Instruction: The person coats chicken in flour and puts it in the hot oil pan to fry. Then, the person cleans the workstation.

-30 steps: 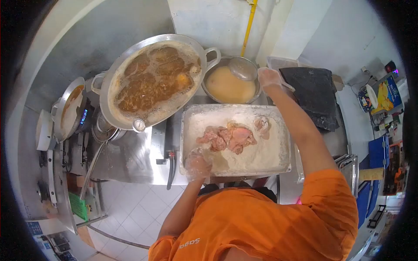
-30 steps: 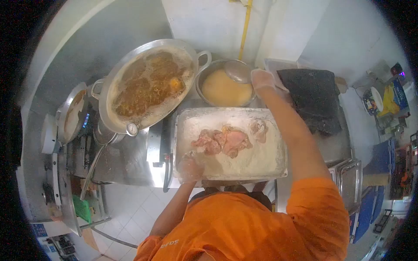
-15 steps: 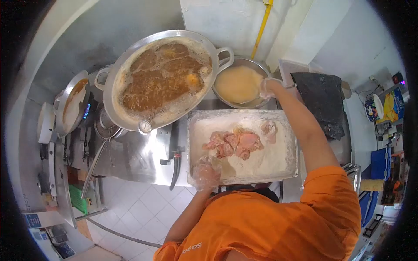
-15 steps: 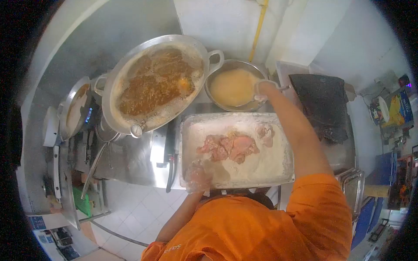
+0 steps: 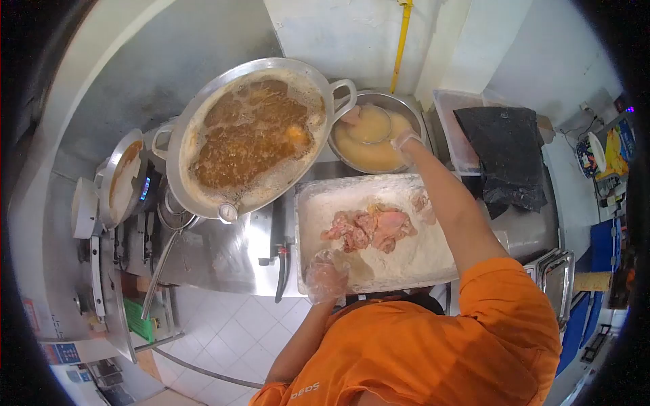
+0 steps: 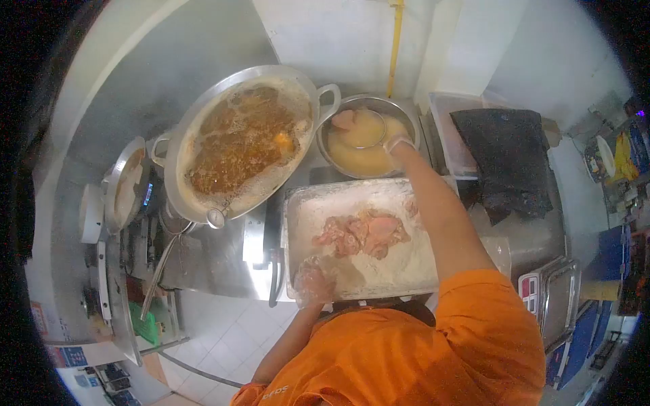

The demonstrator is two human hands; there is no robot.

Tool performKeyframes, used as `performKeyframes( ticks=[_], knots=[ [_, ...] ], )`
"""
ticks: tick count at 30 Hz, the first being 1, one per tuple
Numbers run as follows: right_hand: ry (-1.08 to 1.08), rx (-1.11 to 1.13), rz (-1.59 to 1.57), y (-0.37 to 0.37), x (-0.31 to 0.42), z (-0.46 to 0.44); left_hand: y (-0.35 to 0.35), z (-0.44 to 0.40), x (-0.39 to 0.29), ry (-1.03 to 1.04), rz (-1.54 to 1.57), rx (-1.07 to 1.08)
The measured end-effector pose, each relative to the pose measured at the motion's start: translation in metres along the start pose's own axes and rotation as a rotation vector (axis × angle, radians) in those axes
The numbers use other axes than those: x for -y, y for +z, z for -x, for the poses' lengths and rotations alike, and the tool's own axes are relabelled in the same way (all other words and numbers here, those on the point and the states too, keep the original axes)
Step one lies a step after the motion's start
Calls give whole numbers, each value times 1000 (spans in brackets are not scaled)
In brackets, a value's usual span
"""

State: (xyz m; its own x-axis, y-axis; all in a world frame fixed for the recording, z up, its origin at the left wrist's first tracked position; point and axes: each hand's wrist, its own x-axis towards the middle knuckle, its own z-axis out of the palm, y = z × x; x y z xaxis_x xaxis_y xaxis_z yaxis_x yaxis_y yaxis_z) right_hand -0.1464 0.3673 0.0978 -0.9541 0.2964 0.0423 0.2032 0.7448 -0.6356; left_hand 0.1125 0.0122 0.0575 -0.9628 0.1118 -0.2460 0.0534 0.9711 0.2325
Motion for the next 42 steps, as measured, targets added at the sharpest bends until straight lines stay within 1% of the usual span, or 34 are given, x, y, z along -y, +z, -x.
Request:
performKeyframes(
  ticks=[3, 4, 5, 7, 10, 13, 14, 15, 16, 18, 19, 20, 21, 23, 25, 28, 30, 31, 33, 34, 36, 38, 39, 40, 41, 42],
  knots=[
    [118, 201, 448, 37, -62, -40, -14, 3, -4, 9, 23, 49],
    [123, 254, 548, 40, -74, -45, -14, 3, -5, 13, 30, 15],
    [94, 285, 600, 37, -76, -45, -14, 3, -6, 19, 38, -21],
    [-15, 378, 659, 11, -55, -28, -11, 3, -7, 26, 30, -69],
    [150, 267, 447, 13, -66, -16, 9, 1, 0, 38, -21, -94],
    [-46, 239, 514, 25, -84, 2, 8, 3, 2, 61, -43, -85],
    [26, 197, 466, 15, -70, 15, -2, 4, -1, 59, -35, -63],
    [99, 156, 419, -3, -38, 35, -8, 4, -4, 56, -26, -38],
    [170, 115, 373, -15, -21, 48, -5, 2, -3, 35, -36, -33],
    [103, -22, 376, -15, -36, 56, 3, 0, -2, -5, -60, -12],
    [72, -86, 378, -14, -45, 61, 7, 2, 0, 22, -59, -36],
    [94, -38, 382, -16, -60, 62, 6, 4, -1, 47, -58, -62],
    [104, -74, 392, -21, -67, 73, 5, 4, -1, 70, -54, -95],
    [104, -158, 417, -32, -74, 96, 7, 0, 3, 57, -39, -63],
    [-68, -134, 410, -71, -47, 143, 7, -2, 3, 51, -33, -61],
    [-166, -166, 452, -93, -40, 189, 6, -1, 2, 65, -57, -67],
    [-129, -201, 482, -88, -45, 205, 6, -1, 4, 66, -79, -31],
    [-107, -217, 497, -87, -48, 209, 7, -1, 4, 61, -67, -50],
    [-30, -180, 433, -87, -33, 193, -1, 3, -2, 54, -48, -79],
    [14, -162, 400, -87, -27, 177, 6, 1, 2, 57, -88, -72],
    [142, -63, 354, -58, -50, 127, 25, -5, 11, 70, -168, -56],
    [-126, 203, 588, -17, -91, 74, 9, -3, 3, 41, -109, 28],
    [86, 237, 351, -28, -71, 82, 2, -4, -2, 23, -78, 62],
    [289, 267, 110, -55, -28, 98, -1, -5, -4, -5, -88, 68],
    [485, 295, -132, -69, -2, 110, -3, -5, -4, -36, -96, 73],
    [570, 185, -238, -59, -16, 113, -3, -5, -5, -67, -101, 77]
  ],
)
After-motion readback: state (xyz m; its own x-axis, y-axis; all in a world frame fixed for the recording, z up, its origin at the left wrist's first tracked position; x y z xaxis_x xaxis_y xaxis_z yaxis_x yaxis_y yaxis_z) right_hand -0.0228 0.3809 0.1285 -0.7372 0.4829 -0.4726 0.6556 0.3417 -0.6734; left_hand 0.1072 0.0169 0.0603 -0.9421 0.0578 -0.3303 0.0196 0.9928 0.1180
